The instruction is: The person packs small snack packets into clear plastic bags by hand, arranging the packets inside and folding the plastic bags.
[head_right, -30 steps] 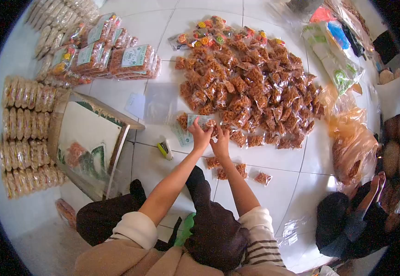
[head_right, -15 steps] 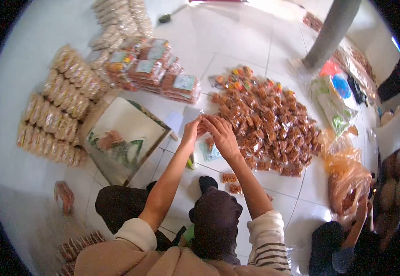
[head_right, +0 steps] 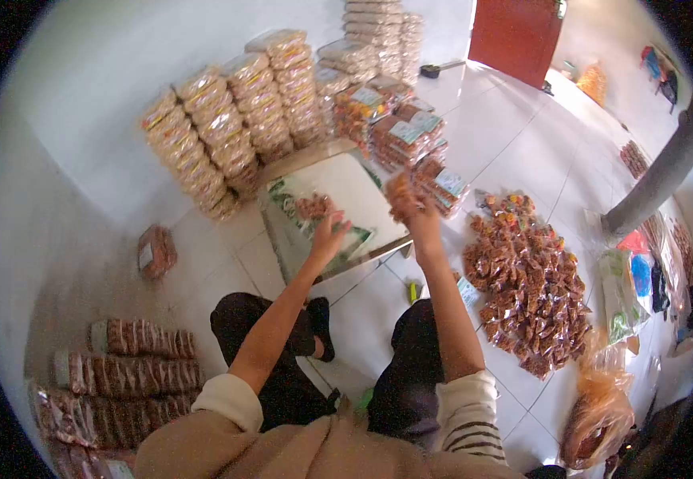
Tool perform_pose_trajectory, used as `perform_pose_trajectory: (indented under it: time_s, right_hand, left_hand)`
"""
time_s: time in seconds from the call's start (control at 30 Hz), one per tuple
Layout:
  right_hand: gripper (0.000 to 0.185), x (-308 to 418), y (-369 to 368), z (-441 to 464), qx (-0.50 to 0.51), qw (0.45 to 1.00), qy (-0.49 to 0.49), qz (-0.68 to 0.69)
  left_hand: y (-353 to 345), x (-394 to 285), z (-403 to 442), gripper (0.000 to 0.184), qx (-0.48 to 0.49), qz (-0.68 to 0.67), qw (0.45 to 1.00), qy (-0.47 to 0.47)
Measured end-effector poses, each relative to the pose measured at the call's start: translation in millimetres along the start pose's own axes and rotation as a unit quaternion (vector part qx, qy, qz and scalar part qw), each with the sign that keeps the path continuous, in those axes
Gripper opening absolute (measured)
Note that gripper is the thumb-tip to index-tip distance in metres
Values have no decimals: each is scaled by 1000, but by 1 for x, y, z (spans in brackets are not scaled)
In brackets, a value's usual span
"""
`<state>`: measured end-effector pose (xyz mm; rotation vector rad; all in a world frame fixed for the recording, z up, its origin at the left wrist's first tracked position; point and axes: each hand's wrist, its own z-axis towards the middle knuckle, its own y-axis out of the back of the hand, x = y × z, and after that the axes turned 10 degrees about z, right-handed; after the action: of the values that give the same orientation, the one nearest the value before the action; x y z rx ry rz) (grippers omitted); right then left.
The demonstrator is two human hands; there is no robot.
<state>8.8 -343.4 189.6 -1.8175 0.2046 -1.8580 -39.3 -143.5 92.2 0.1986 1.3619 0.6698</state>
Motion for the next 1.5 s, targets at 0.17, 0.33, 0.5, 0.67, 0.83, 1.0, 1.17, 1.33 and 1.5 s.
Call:
perform_pose_trajectory:
  time_s: [0.17,0.33,0.5,0.67,0.83,1.0,1.17,1.33,1.5]
  right_hand:
    - [25,-49,-18,-38,-129,942,7,309]
    - [16,-158,-12,-94,-273,899,-99,329]
    - [18,-191,11,-127,-318,895,-177,257]
    - [24,-199,10,-134,-240,923,-198,227]
    - [25,-193,-1,-137,-221,927,-190,237]
    - [27,-187,-1,-139,-233,937,-188,181]
    - [29,-183,-10,-137,-133,896,-270,327]
    - [26,-202,-8,-106,-120,926,-249,256]
    - [27,-217,-30,-78,-33,984,-164,-66]
  left_hand:
    - [-16,64,-77,96,-36,351,935,35]
    - [-21,58,-101,107,22,397,917,-6]
    - [-31,71,-98,73,20,458,886,-72]
    - [-33,74,-90,55,15,407,907,-106]
    - [-23,84,-89,51,39,360,916,-174]
    - [-11,71,-91,49,62,448,868,-203]
    - [-10,59,-80,40,73,376,910,-160]
    - [-3,45,-72,41,77,323,931,-149]
    - [-3,38,-76,36,-20,300,943,-140]
